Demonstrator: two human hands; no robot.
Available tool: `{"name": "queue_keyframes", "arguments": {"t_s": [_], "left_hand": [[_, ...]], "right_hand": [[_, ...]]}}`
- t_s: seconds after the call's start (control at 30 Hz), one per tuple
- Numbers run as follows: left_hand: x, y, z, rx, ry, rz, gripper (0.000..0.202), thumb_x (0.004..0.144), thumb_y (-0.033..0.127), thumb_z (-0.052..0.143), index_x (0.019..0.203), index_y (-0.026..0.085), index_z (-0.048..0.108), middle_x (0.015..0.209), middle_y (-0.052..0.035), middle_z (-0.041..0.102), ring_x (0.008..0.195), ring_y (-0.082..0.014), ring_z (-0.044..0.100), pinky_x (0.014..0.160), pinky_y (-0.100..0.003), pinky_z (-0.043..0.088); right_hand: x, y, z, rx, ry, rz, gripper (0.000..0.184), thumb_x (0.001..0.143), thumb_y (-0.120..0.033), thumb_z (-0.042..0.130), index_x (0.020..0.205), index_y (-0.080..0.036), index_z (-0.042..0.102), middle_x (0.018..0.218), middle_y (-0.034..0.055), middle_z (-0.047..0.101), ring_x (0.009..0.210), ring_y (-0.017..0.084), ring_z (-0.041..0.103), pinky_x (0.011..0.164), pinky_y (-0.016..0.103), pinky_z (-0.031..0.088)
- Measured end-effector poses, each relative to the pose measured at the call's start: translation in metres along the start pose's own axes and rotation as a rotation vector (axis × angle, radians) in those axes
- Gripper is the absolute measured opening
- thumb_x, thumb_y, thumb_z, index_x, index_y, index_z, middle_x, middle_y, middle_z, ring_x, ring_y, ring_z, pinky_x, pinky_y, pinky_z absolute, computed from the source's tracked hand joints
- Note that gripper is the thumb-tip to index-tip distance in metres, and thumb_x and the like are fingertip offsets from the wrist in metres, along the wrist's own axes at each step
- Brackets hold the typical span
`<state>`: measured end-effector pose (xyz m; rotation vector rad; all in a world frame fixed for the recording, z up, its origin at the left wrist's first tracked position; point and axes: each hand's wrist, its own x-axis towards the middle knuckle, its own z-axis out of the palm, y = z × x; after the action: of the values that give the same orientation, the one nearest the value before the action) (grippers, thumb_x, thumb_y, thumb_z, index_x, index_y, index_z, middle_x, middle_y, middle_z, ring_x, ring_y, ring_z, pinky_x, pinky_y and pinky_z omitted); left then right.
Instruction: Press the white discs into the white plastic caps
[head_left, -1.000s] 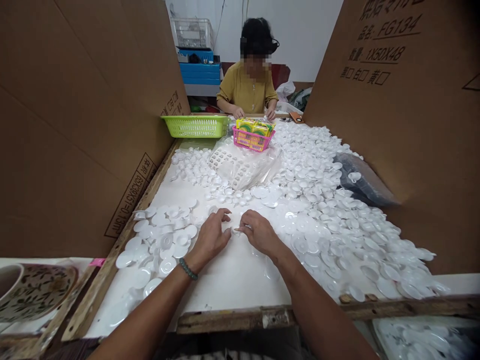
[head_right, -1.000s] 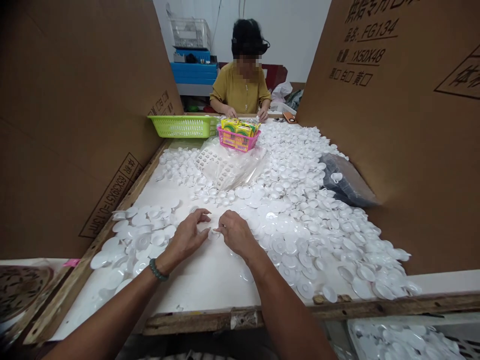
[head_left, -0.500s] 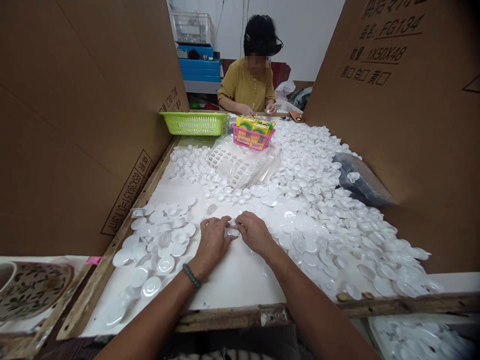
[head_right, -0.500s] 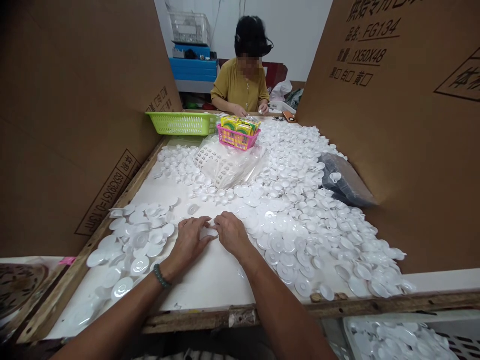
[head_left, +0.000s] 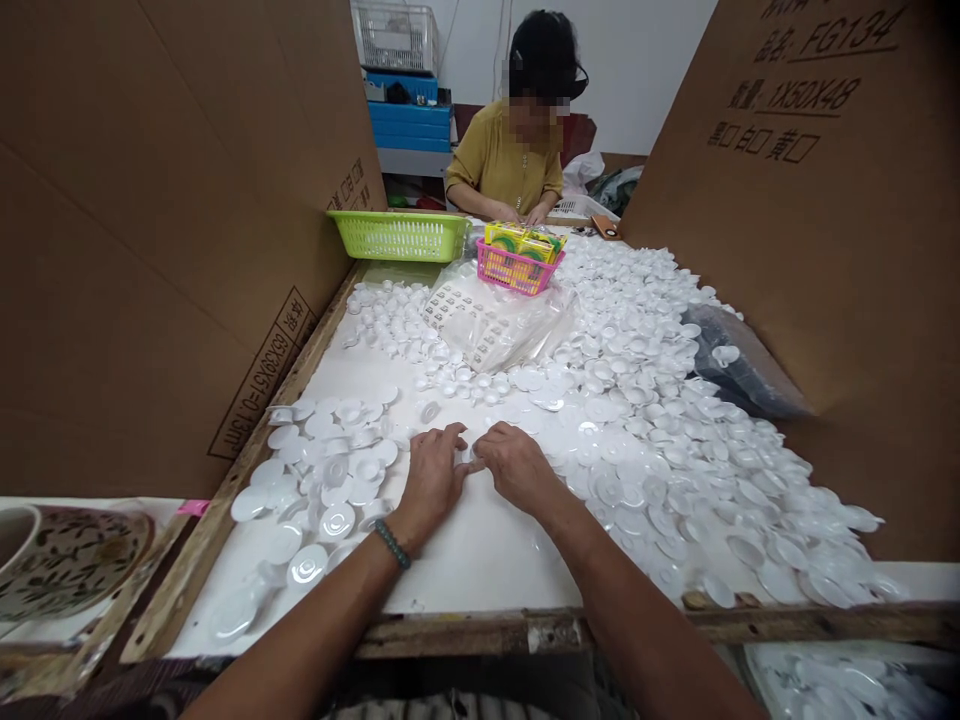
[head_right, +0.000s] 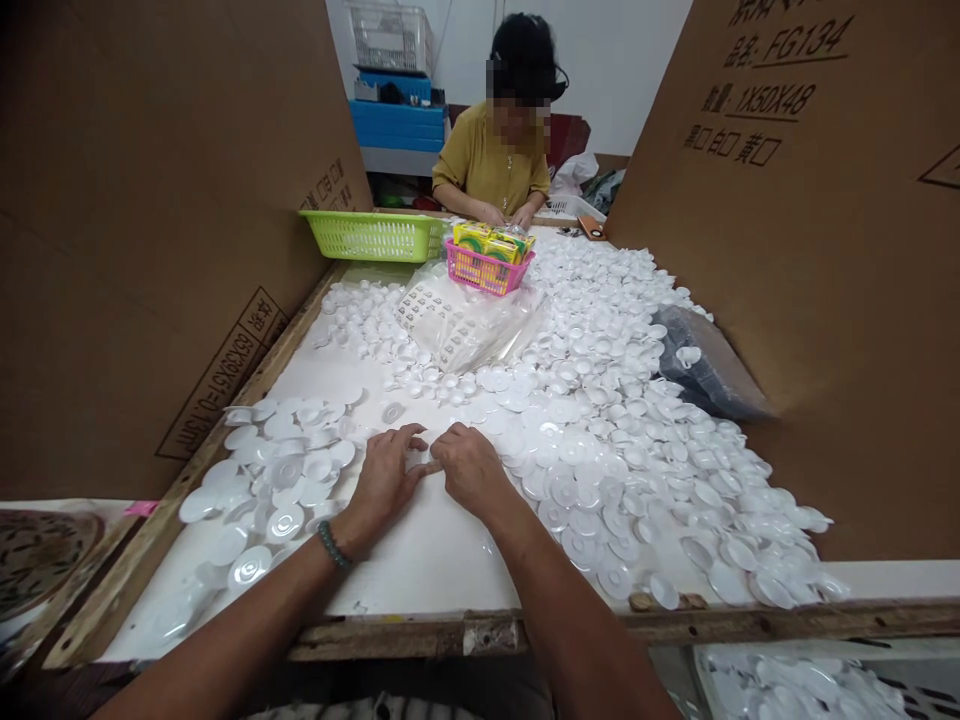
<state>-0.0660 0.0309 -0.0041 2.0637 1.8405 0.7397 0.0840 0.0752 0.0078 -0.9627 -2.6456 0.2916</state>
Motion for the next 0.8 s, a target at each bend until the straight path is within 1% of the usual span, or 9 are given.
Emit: {"name": "queue_keyframes", "arguments": {"t_s": [0.13, 0.23, 0.33, 0.43, 0.57, 0.67, 0.73, 0.8], "left_hand": [[-0.002, -0.002, 0.005, 0.009, 0.003, -0.012, 0.036, 0.08, 0.024, 0.056, 0.113, 0.02, 0.042, 0.097, -0.0045, 0.063, 0.093, -0.02, 0.053, 0.086, -0.037, 0.035], [-0.003, -0.004, 0.006, -0.004, -0.005, 0.009, 0.038, 0.08, 0.023, 0.056, 0.114, 0.019, 0.041, 0.099, -0.0047, 0.062, 0.094, -0.02, 0.051, 0.088, -0.036, 0.034], [-0.004, -0.004, 0.004, -0.018, -0.018, 0.019, 0.039, 0.079, 0.018, 0.056, 0.115, 0.019, 0.04, 0.101, -0.0035, 0.062, 0.094, -0.0189, 0.051, 0.089, -0.036, 0.033], [-0.003, -0.003, -0.002, -0.009, -0.035, 0.025, 0.038, 0.078, 0.017, 0.056, 0.113, 0.02, 0.042, 0.099, -0.0024, 0.061, 0.093, -0.0182, 0.051, 0.089, -0.036, 0.032], [-0.003, -0.003, -0.01, 0.055, -0.026, 0.016, 0.035, 0.08, 0.028, 0.058, 0.111, 0.019, 0.045, 0.096, -0.0039, 0.061, 0.092, -0.0199, 0.05, 0.088, -0.037, 0.033], [-0.005, -0.003, -0.013, 0.1, 0.024, 0.021, 0.04, 0.078, 0.034, 0.06, 0.112, 0.018, 0.047, 0.097, -0.0064, 0.061, 0.095, -0.0218, 0.049, 0.089, -0.038, 0.033], [-0.005, -0.002, -0.013, 0.08, 0.038, 0.051, 0.037, 0.078, 0.031, 0.06, 0.112, 0.019, 0.049, 0.096, -0.0053, 0.062, 0.095, -0.0208, 0.05, 0.092, -0.038, 0.03], [-0.003, 0.001, -0.013, 0.032, 0.025, 0.064, 0.03, 0.079, 0.028, 0.059, 0.107, 0.02, 0.052, 0.091, -0.0031, 0.064, 0.093, -0.0193, 0.052, 0.093, -0.038, 0.029]], "right_hand": [[0.003, -0.006, 0.0, -0.046, -0.035, -0.011, 0.023, 0.075, 0.002, 0.044, 0.071, -0.017, 0.057, 0.07, 0.0029, 0.059, 0.076, 0.016, 0.047, 0.066, 0.028, 0.031], [0.004, -0.009, 0.002, -0.071, -0.051, -0.012, 0.022, 0.077, -0.001, 0.043, 0.073, -0.017, 0.057, 0.07, 0.0035, 0.059, 0.077, 0.017, 0.047, 0.065, 0.029, 0.03], [0.002, -0.011, 0.007, -0.086, -0.029, -0.007, 0.022, 0.081, -0.004, 0.042, 0.07, -0.017, 0.056, 0.07, 0.0038, 0.058, 0.076, 0.017, 0.047, 0.066, 0.03, 0.03], [-0.001, -0.01, 0.012, -0.061, 0.023, 0.012, 0.022, 0.083, -0.006, 0.043, 0.07, -0.017, 0.056, 0.071, 0.0041, 0.059, 0.077, 0.017, 0.049, 0.068, 0.029, 0.033], [-0.003, -0.005, 0.015, 0.093, 0.133, 0.102, 0.019, 0.084, -0.01, 0.044, 0.074, -0.018, 0.059, 0.075, 0.0039, 0.062, 0.08, 0.017, 0.051, 0.071, 0.027, 0.037], [-0.001, -0.002, 0.011, 0.265, 0.203, 0.245, 0.013, 0.084, -0.019, 0.05, 0.074, -0.018, 0.059, 0.073, 0.0016, 0.062, 0.072, 0.015, 0.053, 0.067, 0.025, 0.039], [0.0, -0.001, 0.008, 0.372, 0.178, 0.322, 0.017, 0.085, -0.022, 0.049, 0.071, -0.018, 0.058, 0.067, -0.0004, 0.06, 0.064, 0.013, 0.052, 0.061, 0.023, 0.038], [0.0, -0.002, 0.006, 0.438, 0.123, 0.36, 0.02, 0.086, -0.02, 0.044, 0.071, -0.018, 0.058, 0.064, -0.0015, 0.058, 0.06, 0.012, 0.052, 0.057, 0.022, 0.037]]}}
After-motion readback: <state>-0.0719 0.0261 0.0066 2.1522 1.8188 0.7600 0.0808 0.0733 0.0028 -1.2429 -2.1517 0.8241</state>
